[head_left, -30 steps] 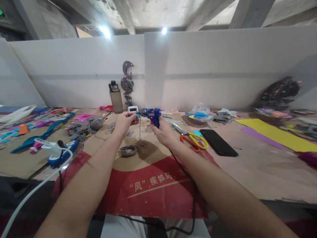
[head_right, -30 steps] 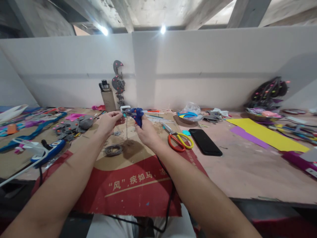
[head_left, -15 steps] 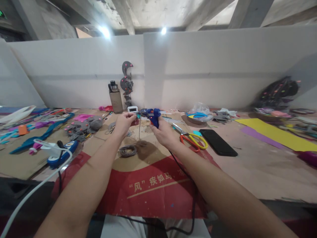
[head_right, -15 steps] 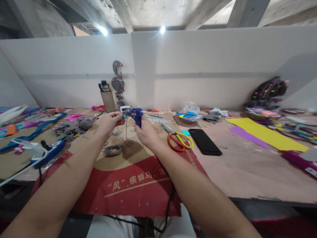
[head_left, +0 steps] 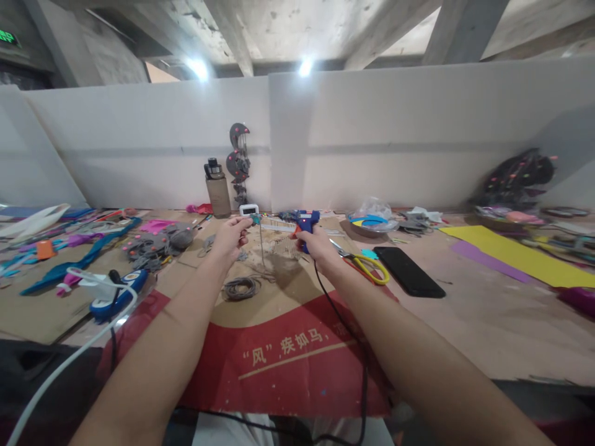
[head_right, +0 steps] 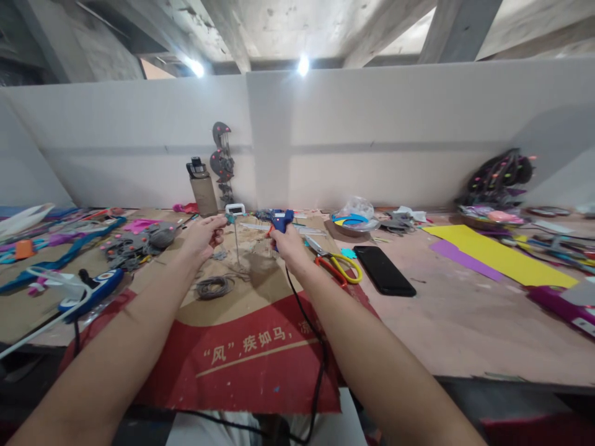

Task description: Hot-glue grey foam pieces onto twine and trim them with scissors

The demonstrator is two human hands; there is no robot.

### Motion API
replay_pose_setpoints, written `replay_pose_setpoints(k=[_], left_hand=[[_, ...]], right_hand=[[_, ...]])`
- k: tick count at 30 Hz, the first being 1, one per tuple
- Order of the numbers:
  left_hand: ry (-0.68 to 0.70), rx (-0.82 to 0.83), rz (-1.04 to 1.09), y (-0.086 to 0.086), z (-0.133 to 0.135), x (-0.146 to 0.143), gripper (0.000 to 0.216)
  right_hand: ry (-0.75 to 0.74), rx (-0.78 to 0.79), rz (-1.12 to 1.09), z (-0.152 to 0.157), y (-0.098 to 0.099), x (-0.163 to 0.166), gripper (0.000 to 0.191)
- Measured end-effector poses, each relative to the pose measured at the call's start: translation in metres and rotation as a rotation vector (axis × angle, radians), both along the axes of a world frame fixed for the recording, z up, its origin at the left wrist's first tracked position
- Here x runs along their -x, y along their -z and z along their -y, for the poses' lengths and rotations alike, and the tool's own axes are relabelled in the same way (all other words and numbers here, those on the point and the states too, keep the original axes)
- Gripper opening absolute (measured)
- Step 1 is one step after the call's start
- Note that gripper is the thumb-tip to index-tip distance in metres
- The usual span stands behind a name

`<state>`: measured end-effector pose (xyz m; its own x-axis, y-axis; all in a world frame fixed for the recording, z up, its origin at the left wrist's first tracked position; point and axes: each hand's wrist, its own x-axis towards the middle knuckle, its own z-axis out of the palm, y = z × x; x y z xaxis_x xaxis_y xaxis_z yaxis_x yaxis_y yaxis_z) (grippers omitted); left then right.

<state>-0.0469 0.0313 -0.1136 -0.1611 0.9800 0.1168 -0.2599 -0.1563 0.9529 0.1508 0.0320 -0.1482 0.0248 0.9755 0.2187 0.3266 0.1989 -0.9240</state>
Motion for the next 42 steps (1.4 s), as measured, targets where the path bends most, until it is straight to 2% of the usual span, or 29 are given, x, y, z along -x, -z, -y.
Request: replay_pose_setpoints(k=[3, 5, 7, 10, 12, 15, 17, 19, 26, 29, 33, 37, 42], left_hand=[[0.085, -0.002, -0.002, 0.000, 0.003, -0.007, 0.029], [0.125, 0.004, -0.010, 0.000, 0.006, -0.012, 0.030], [0.144, 0.001, -0.029, 0.001, 0.007, -0.017, 0.030], [0.157, -0.027, -0.066, 0.003, 0.009, -0.023, 0.030], [0.161, -0.048, -0.108, 0.004, 0.010, -0.027, 0.028], [0.178, -0.064, -0.199, 0.007, 0.014, -0.033, 0.024], [0.202, -0.068, -0.252, 0.008, 0.017, -0.038, 0.023], [0.234, -0.071, -0.288, 0.008, 0.019, -0.041, 0.022], [0.490, -0.020, -0.369, -0.004, 0.022, -0.033, 0.023], [0.468, -0.020, -0.335, -0.009, 0.021, -0.025, 0.028], [0.474, -0.002, -0.344, -0.010, 0.021, -0.021, 0.029], [0.505, 0.022, -0.386, -0.008, 0.021, -0.021, 0.027], [0.470, 0.055, -0.447, -0.005, 0.021, -0.022, 0.026]], right_hand=[[0.065, 0.074, 0.215, -0.007, 0.009, -0.012, 0.012], [0.104, 0.069, 0.292, -0.006, 0.011, -0.019, 0.017], [0.188, 0.004, 0.420, -0.003, 0.008, -0.023, 0.021], [0.285, -0.194, 0.525, 0.005, -0.005, -0.019, 0.023], [0.178, -0.296, 0.370, 0.010, -0.014, -0.011, 0.023], [-0.052, -0.311, 0.008, 0.016, -0.019, 0.005, 0.029], [-0.121, -0.300, -0.124, 0.016, -0.017, 0.011, 0.028], [-0.129, -0.302, -0.156, 0.014, -0.014, 0.011, 0.021], [-0.061, -0.344, 0.001, 0.014, -0.018, 0.002, 0.017], [-0.050, -0.439, 0.135, 0.019, -0.020, 0.001, 0.014], [-0.124, -0.556, 0.292, 0.025, -0.022, 0.002, 0.014], [-0.163, -0.602, 0.318, 0.026, -0.022, 0.004, 0.016], [-0.089, -0.622, 0.345, 0.024, -0.019, 0.002, 0.013]])
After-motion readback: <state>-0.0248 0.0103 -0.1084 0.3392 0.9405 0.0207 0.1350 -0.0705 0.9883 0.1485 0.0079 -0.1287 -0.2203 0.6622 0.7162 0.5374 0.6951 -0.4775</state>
